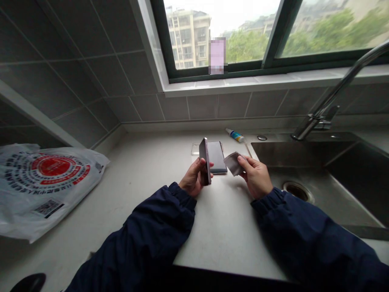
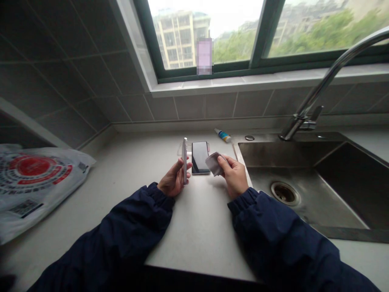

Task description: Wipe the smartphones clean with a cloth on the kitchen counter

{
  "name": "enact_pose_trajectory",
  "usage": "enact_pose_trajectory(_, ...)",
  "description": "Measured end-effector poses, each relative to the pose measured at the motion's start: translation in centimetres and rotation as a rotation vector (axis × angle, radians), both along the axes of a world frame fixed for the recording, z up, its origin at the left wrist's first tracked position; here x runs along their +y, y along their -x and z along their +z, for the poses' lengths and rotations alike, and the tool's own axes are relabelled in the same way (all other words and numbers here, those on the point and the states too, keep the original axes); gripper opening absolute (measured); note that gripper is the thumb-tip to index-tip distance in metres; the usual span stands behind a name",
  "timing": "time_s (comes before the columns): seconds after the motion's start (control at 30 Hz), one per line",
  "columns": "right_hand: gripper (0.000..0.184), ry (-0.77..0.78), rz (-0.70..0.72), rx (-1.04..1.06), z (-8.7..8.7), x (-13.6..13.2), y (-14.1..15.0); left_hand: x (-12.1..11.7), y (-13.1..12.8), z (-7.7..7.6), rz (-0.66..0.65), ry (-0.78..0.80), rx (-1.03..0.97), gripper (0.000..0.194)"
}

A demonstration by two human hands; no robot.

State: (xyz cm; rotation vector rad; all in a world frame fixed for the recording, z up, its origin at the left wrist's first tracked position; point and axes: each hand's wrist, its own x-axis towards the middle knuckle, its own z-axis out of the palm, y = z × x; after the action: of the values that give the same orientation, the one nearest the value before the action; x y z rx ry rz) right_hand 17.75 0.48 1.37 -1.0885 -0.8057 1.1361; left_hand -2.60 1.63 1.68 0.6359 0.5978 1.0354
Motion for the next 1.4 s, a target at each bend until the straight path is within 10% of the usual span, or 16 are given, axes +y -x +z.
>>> enact_pose_trajectory(0.3,0.038,0.005,-0.046,-0.012,-1.3,1.0,-1.0,-0.1,-0.2,0.8,-0.225,-0.021,-0.166,0.07)
enact_pose_trajectory(0.43,0.047,-0.209,-0.088,-0.344,-1.2,0.5,-0.9,-0.4,-0.3,0.5,-0.414,0.01,-0.204,0.073)
enact_pose_trajectory(0.6,0.058,-0.511,0.347,-0.98,-1.1,-1.2,0.3,-0.7,-0.6,0.4,-0.389,0.031,-0.275,0.061)
enact_pose_trajectory(0.73,0.067,-0.457,0.505,-1.197,-1.2,-1.8,0.7,-0.6,-0.5,0.3,-0.39,0.037,-0.283,0.065)
enact_pose_trajectory(1.4,0.057,-0.598,0.549,-1.186,0.2,-2.1,0.5,-0.4,-0.4,0.6,-0.413,0.143,-0.239,0.084)
